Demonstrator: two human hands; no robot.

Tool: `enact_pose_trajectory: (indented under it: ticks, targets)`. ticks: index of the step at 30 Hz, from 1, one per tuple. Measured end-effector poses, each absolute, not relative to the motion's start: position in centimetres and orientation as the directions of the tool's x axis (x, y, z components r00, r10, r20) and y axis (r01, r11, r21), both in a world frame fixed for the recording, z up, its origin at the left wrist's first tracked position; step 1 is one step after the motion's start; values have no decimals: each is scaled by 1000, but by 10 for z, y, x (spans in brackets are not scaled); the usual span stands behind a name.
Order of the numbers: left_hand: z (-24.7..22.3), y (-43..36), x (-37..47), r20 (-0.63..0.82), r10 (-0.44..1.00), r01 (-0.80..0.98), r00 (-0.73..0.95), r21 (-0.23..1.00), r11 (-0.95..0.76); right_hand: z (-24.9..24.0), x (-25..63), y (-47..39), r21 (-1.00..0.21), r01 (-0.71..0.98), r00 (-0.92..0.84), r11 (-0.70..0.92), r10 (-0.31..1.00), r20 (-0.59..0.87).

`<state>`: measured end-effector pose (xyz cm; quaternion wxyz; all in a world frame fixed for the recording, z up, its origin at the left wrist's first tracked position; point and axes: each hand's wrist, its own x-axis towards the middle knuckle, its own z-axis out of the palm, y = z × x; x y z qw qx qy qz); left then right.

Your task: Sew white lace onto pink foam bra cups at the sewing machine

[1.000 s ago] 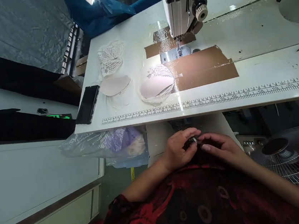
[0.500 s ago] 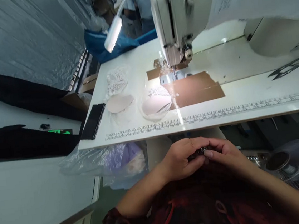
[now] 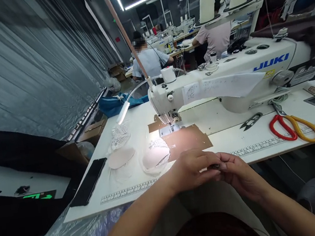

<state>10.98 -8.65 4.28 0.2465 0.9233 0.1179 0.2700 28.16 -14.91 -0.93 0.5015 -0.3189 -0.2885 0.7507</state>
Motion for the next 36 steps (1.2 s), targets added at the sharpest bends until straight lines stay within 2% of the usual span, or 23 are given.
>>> enact_pose_trajectory:
  ticks: [7,15,22,25,29,36]
  targets:
    - [39,-61,142,383,511,91,769,726,-682,-8,303,-120,-746,-622,-184,-237,971,-154]
    - [27,-47,164,542,405,57,736,546,-836,-11,328,-104,-713,-654,-170,-253,967,-188]
    - [23,-35,170,479,521,117,707,647,-753,-14,330,-94,-685,-700,-123,-203,979,-165]
    - [21,-32,174,480,568,124,668,681,-722,-17,328,-89,-657,-724,-108,-209,976,-192]
    - [20,-30,177,407,648,168,644,752,-638,-15,327,-86,-656,-727,-66,-202,972,-226]
    - [23,-23,177,418,601,191,681,691,-697,-12,332,-83,-697,-659,-153,-283,957,-245]
